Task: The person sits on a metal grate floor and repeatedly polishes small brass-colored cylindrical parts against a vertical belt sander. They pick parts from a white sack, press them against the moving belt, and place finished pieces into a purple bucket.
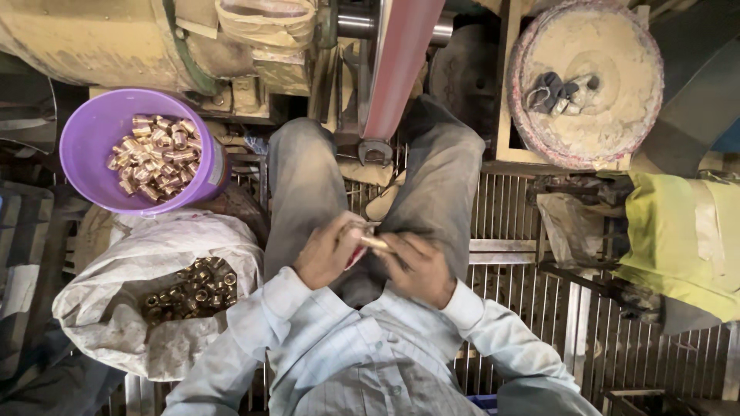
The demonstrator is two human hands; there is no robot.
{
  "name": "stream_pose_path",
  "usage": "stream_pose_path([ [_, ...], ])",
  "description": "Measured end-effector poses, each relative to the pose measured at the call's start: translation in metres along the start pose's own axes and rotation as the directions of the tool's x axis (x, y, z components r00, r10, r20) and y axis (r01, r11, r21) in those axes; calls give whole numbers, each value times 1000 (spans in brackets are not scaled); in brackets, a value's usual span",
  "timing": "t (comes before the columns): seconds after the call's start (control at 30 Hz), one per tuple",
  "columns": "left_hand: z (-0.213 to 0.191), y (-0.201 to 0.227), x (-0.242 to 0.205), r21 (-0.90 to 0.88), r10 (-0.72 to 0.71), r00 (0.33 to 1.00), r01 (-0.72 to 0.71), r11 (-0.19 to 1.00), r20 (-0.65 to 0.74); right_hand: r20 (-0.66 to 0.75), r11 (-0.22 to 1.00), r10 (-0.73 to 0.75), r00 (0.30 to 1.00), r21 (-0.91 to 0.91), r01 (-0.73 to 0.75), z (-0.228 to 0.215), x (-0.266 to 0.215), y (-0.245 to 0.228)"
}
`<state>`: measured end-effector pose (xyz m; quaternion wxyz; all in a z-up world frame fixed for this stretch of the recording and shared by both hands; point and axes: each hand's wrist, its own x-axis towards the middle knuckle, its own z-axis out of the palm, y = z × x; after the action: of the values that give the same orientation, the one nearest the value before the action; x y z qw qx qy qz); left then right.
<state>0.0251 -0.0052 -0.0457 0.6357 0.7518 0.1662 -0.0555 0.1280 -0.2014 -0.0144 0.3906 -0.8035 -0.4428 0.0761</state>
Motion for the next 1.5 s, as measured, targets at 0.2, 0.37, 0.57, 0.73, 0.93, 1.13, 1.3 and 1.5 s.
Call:
stream_pose_path([
  [0.2, -11, 2, 5, -205, 65, 992, -41, 978, 110, -31, 944, -210, 977, -267, 194, -27, 9, 19],
  [0.37, -5, -2, 26, -236, 84, 963, -22, 972, 256, 18, 928, -273, 962, -260, 268, -24, 23, 33],
  [0.57, 0, -32, 78, -278, 7, 960, 75, 958, 281, -16, 965, -199, 980, -176, 193, -15, 53, 65],
  [0.73, 0, -64, 135, -282, 85, 970, -17, 959, 229, 35, 968, -202, 979, -143, 205, -10, 92, 107],
  [0.93, 9, -81, 162, -467, -58, 977, 149, 872, 204, 98, 973, -190, 977, -116, 201, 3, 117, 143],
  [1.13, 11, -76, 169, -534, -74, 981, 161, 830, 180, 127, 968, -171, 977, -162, 190, 7, 125, 154],
  [1.3, 12, -72, 169, -460, -82, 989, 132, 878, 126, 175, 970, -141, 974, -174, 171, 9, 129, 159],
  [1.5, 12, -71, 171, -525, -118, 980, 185, 831, 158, 189, 981, -123, 974, -125, 149, 10, 132, 161],
])
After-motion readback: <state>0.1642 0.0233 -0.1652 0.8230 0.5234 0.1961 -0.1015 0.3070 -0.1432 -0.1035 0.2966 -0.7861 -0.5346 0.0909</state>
